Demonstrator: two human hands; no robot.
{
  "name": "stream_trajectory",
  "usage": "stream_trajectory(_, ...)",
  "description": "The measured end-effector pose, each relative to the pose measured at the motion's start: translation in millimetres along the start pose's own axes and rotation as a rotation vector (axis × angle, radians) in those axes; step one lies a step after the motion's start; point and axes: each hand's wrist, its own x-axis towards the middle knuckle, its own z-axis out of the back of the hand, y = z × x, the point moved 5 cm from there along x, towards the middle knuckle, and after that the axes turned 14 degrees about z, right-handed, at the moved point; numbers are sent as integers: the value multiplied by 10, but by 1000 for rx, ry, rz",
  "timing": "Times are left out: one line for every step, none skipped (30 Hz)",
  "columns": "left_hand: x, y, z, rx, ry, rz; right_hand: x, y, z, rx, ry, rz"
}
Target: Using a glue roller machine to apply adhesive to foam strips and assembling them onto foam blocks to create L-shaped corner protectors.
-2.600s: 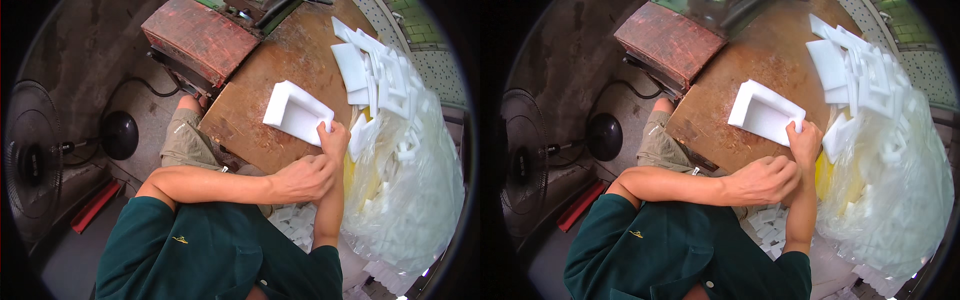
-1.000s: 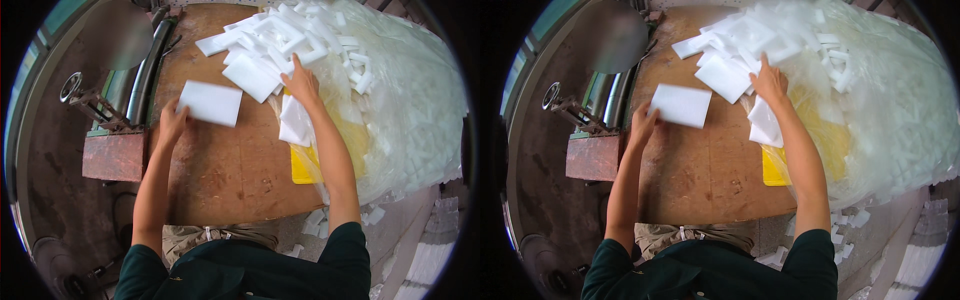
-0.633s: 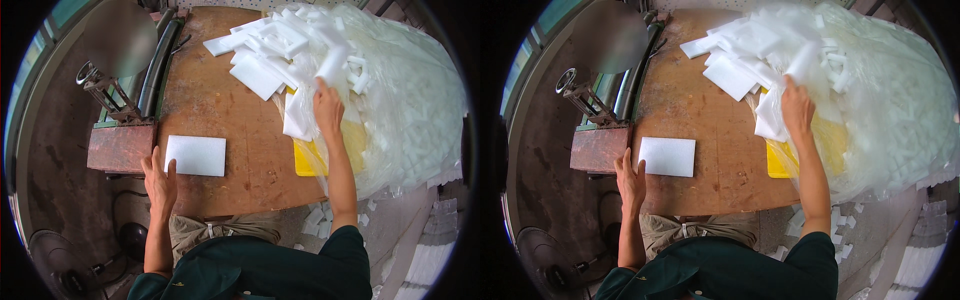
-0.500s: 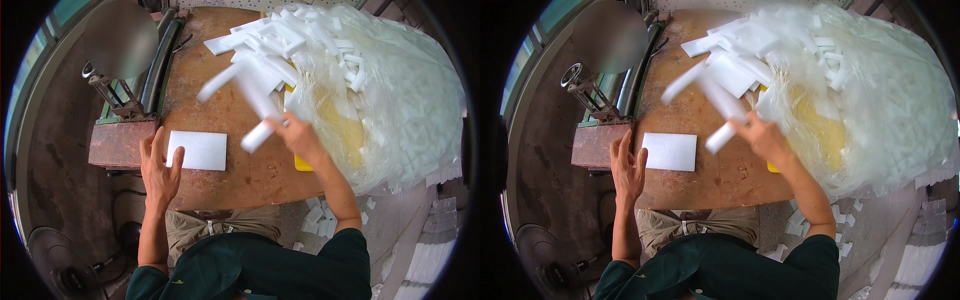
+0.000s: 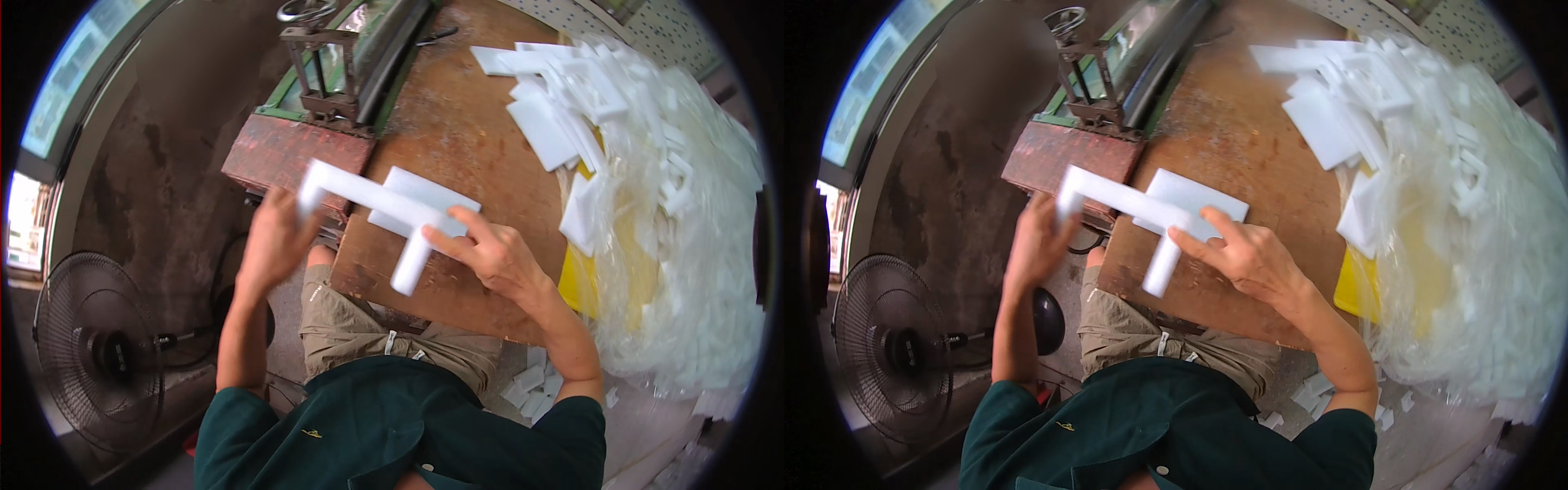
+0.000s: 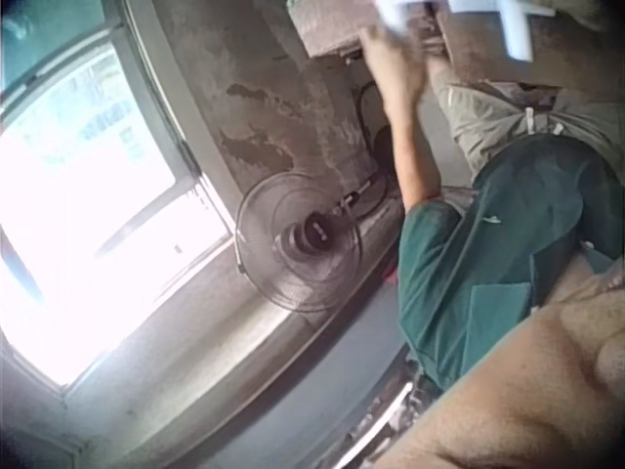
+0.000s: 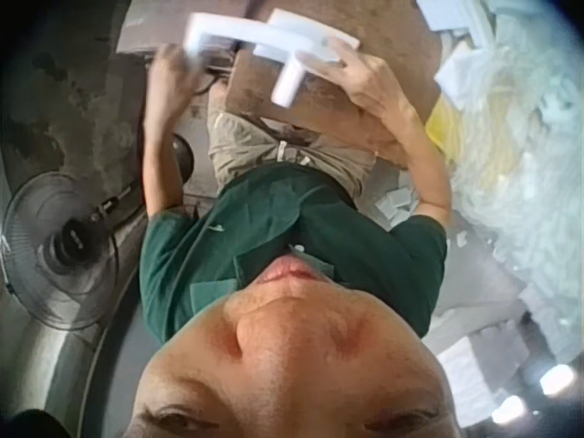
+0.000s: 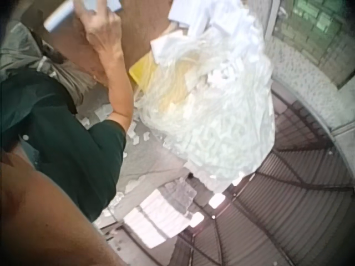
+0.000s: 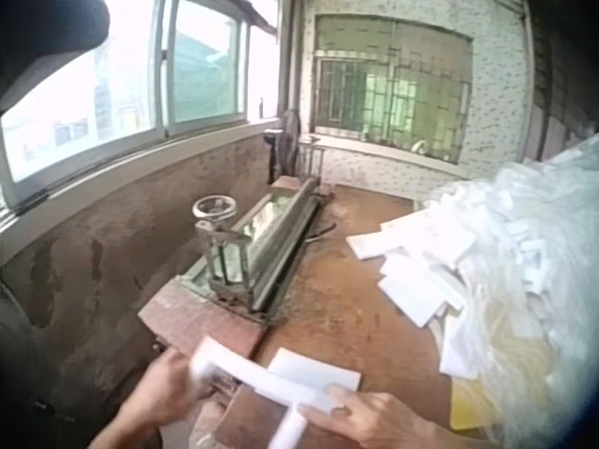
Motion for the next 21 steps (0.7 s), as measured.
stream_trajectory(115,255,183,-40,-69,125,2,-79,6,6,-13,-55)
stream_trajectory(254,547,347,-83,-135,250,12,-105,-18,19,-11,-41)
stream_trajectory(416,725,523,-210,-225,242,5,-174,-36,102,-56,-148)
stream_trajectory(599,899,707,-337,-316,230,-25,-234,-41,183,-98,-257)
stream_trajectory(807,1108,903,-200,-367,220,-66,-266,-66,238,-52,-292)
stream_trajectory(1035,1317,1108,-56,-420,210,-90,-286,-120,248,-53,-273)
stream_trajectory(1296,1532,1214,-41,-421,221,-118,-296,-187,237,-30,-250)
stream_trajectory(1548,1698,1251,-26,-418,233,-135,-308,-236,227,-7,-230)
stream_trajectory(1797,1762,1229,-11,-393,283,-130,-328,-245,230,-5,-222)
stream_trajectory(2045,1793,1157,0,-363,330,-134,-367,-254,254,1,-266)
stream_trajectory(2268,1821,1093,6,-308,331,-125,-417,-281,285,2,-305)
stream_trajectory(2484,1828,980,6,-250,328,-111,-478,-302,287,5,-300)
stream_trajectory(2669,1776,859,26,-240,298,-119,-577,-329,334,-1,-368)
stream_trajectory(2825,1709,724,43,-225,265,-130,-667,-351,378,-5,-441)
stream_trajectory(2941,1666,625,40,-221,263,-113,-761,-370,423,-4,-491)
stream_trajectory(3042,1624,536,17,-204,251,-75,-842,-384,421,-3,-495)
stream_trajectory(3120,1598,482,-5,-188,239,-43,-934,-406,444,-9,-526)
stream_trajectory(3195,1612,447,-5,-183,236,-15,-1025,-428,469,-16,-559)
stream_trajectory(3261,1632,412,13,-140,233,58,-1103,-427,462,-22,-587)
stream_trajectory(3319,1650,380,32,-98,231,115,-1193,-476,464,-24,-591)
stream_trajectory(3369,1564,284,25,-82,220,119,-1312,-509,461,-62,-631)
